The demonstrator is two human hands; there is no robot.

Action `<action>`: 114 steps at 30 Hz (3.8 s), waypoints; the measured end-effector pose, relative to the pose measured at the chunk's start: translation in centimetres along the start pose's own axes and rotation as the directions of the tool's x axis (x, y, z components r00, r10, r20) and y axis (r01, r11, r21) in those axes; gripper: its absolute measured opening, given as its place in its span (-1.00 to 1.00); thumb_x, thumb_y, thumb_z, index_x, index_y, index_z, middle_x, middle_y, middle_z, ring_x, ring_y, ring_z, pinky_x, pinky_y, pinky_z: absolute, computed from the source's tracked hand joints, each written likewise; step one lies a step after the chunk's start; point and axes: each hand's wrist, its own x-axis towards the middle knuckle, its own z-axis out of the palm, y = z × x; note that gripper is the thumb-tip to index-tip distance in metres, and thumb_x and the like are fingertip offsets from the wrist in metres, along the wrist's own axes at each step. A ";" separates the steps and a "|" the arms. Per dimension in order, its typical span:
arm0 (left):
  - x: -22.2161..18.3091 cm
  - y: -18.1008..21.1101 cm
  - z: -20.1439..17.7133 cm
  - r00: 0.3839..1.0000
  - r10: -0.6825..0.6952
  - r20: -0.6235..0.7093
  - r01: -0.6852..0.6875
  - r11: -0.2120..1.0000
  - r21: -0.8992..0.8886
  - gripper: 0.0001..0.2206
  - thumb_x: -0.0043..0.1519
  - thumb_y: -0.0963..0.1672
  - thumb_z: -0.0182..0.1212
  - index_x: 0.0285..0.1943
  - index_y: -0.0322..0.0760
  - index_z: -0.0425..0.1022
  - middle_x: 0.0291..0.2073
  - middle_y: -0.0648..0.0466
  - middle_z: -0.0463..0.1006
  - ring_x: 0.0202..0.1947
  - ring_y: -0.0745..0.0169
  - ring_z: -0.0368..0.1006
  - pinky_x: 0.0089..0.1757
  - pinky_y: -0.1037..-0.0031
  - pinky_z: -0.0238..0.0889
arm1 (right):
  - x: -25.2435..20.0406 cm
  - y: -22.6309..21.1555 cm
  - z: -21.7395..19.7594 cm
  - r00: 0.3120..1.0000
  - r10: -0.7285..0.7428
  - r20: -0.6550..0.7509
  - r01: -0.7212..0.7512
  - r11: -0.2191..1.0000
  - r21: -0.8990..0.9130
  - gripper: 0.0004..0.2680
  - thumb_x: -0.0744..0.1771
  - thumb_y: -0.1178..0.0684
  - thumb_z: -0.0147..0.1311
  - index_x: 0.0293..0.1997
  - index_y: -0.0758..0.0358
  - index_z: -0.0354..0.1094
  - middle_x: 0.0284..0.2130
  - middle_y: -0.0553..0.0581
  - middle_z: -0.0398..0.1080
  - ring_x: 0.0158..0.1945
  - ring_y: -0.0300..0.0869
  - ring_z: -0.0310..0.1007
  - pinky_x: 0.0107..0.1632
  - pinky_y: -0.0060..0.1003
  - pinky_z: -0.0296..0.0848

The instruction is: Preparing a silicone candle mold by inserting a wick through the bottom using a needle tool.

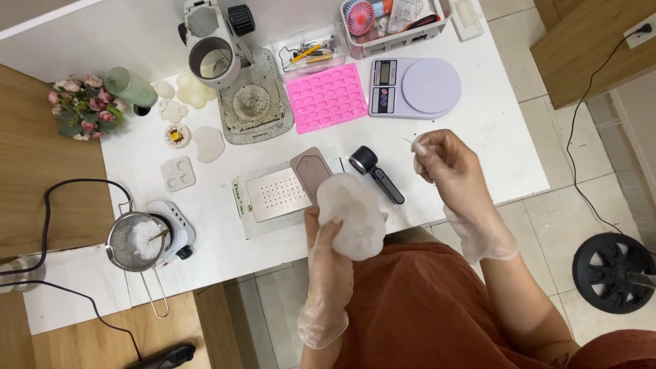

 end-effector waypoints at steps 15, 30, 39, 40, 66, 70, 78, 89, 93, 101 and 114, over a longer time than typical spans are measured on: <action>-1.8 2.9 8.6 0.782 0.472 0.408 -0.599 0.750 0.280 -0.35 0.24 0.06 0.15 0.48 -0.27 0.16 0.29 -0.07 0.32 0.36 0.03 0.35 0.31 0.18 0.32 | -11.4 -9.6 0.2 0.753 -0.655 -0.059 0.632 0.746 -0.208 -0.91 0.40 0.27 0.15 -0.01 0.44 0.41 -0.20 0.17 0.49 -0.16 -0.28 0.53 -0.07 -0.41 0.60; -2.5 3.1 6.4 0.745 0.435 0.506 -0.539 0.839 0.074 -0.30 0.04 0.03 0.59 0.30 -0.29 0.34 0.13 0.06 0.48 0.14 0.22 0.48 0.14 0.37 0.52 | -13.2 -9.4 -1.8 0.781 -0.623 -0.052 0.615 0.781 -0.114 -0.82 0.46 0.12 0.10 -0.30 0.40 0.38 -0.38 0.16 0.43 -0.35 -0.28 0.40 -0.19 -0.40 0.48; -2.3 4.8 6.9 0.491 0.526 0.695 -0.805 0.579 0.131 -0.24 -0.06 -0.02 0.59 0.36 -0.18 0.34 0.17 0.12 0.47 0.15 0.32 0.52 0.16 0.44 0.61 | -12.1 -10.9 -4.3 0.761 -0.645 0.072 0.645 0.740 -0.189 -0.92 0.33 0.22 0.13 -0.21 0.44 0.35 -0.28 0.26 0.51 -0.34 -0.28 0.50 -0.32 -0.46 0.52; -2.2 4.9 7.1 0.490 0.501 0.714 -0.798 0.587 0.136 -0.27 -0.04 -0.05 0.62 0.34 -0.20 0.36 0.14 0.10 0.46 0.15 0.30 0.48 0.20 0.42 0.59 | -12.3 -11.1 -4.4 0.755 -0.652 0.073 0.652 0.733 -0.194 -0.91 0.34 0.22 0.11 -0.19 0.45 0.33 -0.27 0.26 0.51 -0.31 -0.27 0.52 -0.29 -0.44 0.55; 6.3 7.5 1.1 0.710 0.491 0.505 -0.479 0.862 -0.165 -0.20 0.22 0.16 0.34 0.52 -0.30 0.14 0.40 -0.33 0.23 0.37 -0.25 0.26 0.33 0.09 0.24 | 5.9 -2.4 8.4 0.920 0.010 0.392 -0.169 0.912 0.375 -0.59 0.31 0.07 0.10 0.30 0.38 0.25 -0.04 0.23 0.49 -0.06 -0.13 0.52 -0.08 -0.29 0.57; 3.6 6.2 6.8 0.680 0.710 0.183 -0.710 0.700 -0.078 -0.19 0.23 -0.01 0.29 0.55 0.05 -0.26 0.45 -0.15 -0.06 0.40 -0.14 0.09 0.26 0.03 0.23 | 1.7 -4.8 10.9 0.977 -0.105 0.185 0.015 0.902 0.432 -0.56 0.40 0.00 0.15 0.35 0.52 0.09 -0.01 0.28 0.35 -0.02 0.01 0.24 -0.06 -0.22 0.34; 1.1 10.9 9.6 0.748 0.663 0.013 -0.633 0.720 -0.284 -0.48 0.41 -0.01 -0.15 0.56 0.08 -0.17 0.43 -0.16 0.01 0.36 -0.24 0.16 0.14 -0.05 0.37 | -7.5 -12.9 9.1 0.819 -0.537 0.201 0.537 0.842 0.059 -0.61 0.47 -0.08 -0.40 0.42 0.34 0.07 0.23 0.30 0.29 0.31 -0.02 0.31 0.27 -0.20 0.37; 0.6 11.1 10.2 0.854 0.440 0.278 -0.161 0.732 -0.662 -0.23 0.15 -0.21 0.41 0.50 0.05 0.01 0.36 -0.02 0.22 0.37 0.04 0.21 0.25 0.16 0.33 | -9.7 -13.1 4.4 0.647 -0.761 0.051 0.762 0.643 -0.080 -0.88 0.51 0.11 -0.26 0.10 0.37 0.09 -0.06 0.22 0.35 -0.05 -0.24 0.38 0.08 -0.32 0.49; -1.4 12.4 11.6 0.862 0.457 0.221 -0.267 0.778 -0.569 -0.29 0.14 -0.14 0.37 0.46 0.04 0.05 0.35 -0.06 0.24 0.36 -0.02 0.24 0.19 0.12 0.30 | -10.2 -13.7 4.4 0.720 -0.691 0.061 0.694 0.720 -0.031 -0.91 0.50 0.14 -0.22 -0.04 0.35 0.07 -0.16 0.21 0.36 -0.15 -0.24 0.33 -0.04 -0.33 0.46; -1.4 12.0 13.9 0.866 0.336 0.371 -0.075 0.820 -0.567 -0.22 0.20 -0.11 0.31 0.59 0.02 -0.08 0.35 -0.16 0.21 0.33 -0.09 0.27 0.16 0.09 0.41 | -9.9 -14.9 3.7 0.718 -0.695 0.039 0.691 0.706 -0.155 -0.82 0.51 0.08 -0.29 -0.09 0.34 0.21 -0.33 0.11 0.39 -0.30 -0.30 0.30 -0.23 -0.44 0.38; -2.5 11.1 15.0 0.839 0.275 0.470 0.010 0.856 -0.518 -0.22 0.24 -0.08 0.30 0.62 -0.02 -0.09 0.33 -0.22 0.24 0.26 -0.10 0.35 0.08 0.19 0.50 | -11.4 -17.7 3.0 0.572 -0.820 0.004 0.745 0.518 -0.420 -0.90 0.47 0.14 -0.02 -0.06 0.40 0.21 -0.27 0.16 0.46 -0.27 -0.31 0.47 -0.24 -0.42 0.50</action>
